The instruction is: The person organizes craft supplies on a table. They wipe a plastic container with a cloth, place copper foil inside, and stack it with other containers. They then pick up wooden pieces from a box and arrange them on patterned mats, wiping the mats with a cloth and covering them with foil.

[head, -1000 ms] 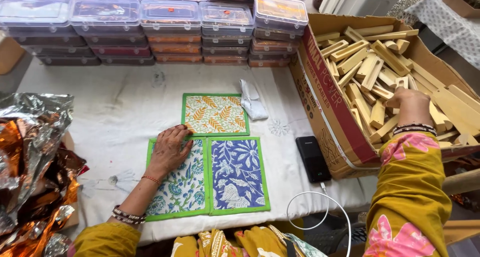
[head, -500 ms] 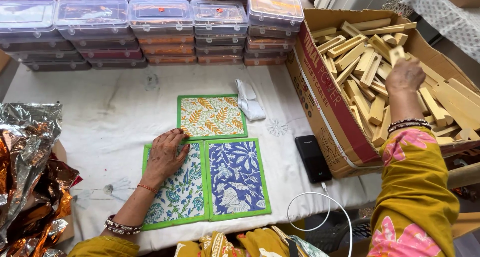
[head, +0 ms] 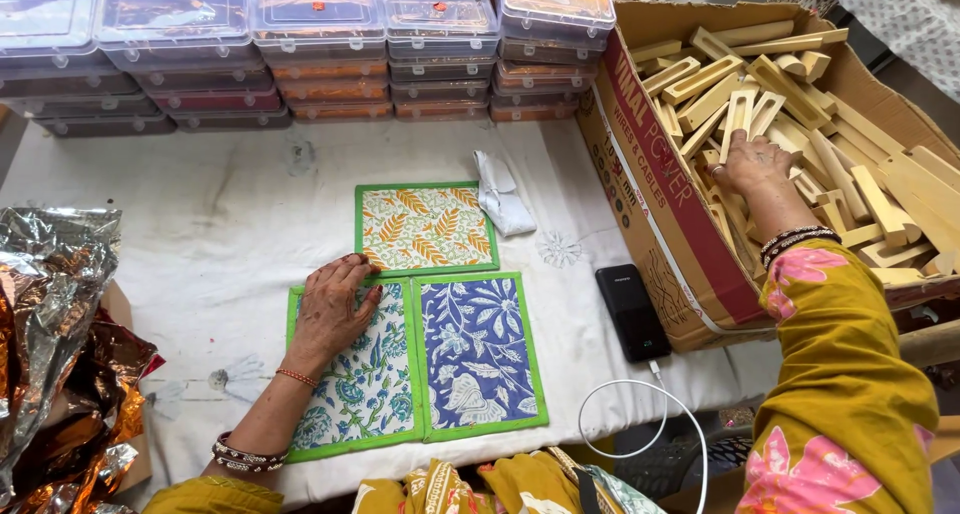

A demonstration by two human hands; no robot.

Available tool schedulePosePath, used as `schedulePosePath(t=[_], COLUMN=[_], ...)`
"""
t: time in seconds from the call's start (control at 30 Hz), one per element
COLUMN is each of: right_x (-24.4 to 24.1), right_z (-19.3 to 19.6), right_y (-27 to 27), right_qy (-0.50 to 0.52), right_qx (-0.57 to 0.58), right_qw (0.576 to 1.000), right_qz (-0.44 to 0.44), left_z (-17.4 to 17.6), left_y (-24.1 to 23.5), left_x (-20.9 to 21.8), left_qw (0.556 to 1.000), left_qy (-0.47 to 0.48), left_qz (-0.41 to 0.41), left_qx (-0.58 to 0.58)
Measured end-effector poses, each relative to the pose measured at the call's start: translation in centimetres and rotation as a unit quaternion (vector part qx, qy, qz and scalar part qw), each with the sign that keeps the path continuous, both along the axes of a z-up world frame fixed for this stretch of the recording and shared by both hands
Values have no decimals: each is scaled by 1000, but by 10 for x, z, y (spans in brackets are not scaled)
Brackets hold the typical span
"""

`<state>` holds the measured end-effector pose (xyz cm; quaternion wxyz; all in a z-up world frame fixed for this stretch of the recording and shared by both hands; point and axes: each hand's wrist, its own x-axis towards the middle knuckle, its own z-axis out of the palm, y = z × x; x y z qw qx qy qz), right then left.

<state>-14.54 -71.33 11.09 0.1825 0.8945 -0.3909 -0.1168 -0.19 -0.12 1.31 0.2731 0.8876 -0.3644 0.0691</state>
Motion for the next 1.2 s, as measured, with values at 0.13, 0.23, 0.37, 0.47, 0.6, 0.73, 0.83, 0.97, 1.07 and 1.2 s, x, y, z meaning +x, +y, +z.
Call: schedulePosePath(t=[0.13,0.23,0.37,0.47,0.6,0.73,0.83,0.97,1.07,1.2], right_x=[5,8,2,2,2,1,-2,-4,-4,-2], right_z=[27,11,-9,-3,1,13,21,18,10,19], right_y=[36,8,-21,-10,-7,12,25,22,6,4], right_qy=[1,2,-17,-22,-19,-24,-31,-31,-35,-67], right_qx=[12,6,-26,-34,-3,-2,-20,-37,-40,-44], right_qw=[999,997,997,998,998,997,997,996,995,992], right_qz=[-46,-80,-66,-41,-59,-72,-72,-74,-78,-94], left_z=[-3,-1,-5,-5,-9,-5,-3,-4,-5,-6], left_y=[0,1,0,0,1,0,0,0,0,0], left_x=[1,2,3,4,5,3,3,3,4,4], left_qw=[1000,1000,1000,1000,1000,1000,1000,1000,1000,1000], left_qy=[-10,-10,-4,-3,-4,2,-10,-8,-7,-19], left_qz=[-2,-5,-3,-3,-4,-1,-3,-4,-2,-6], left_qx=[-4,-3,-3,-4,0,9,9,8,11,7])
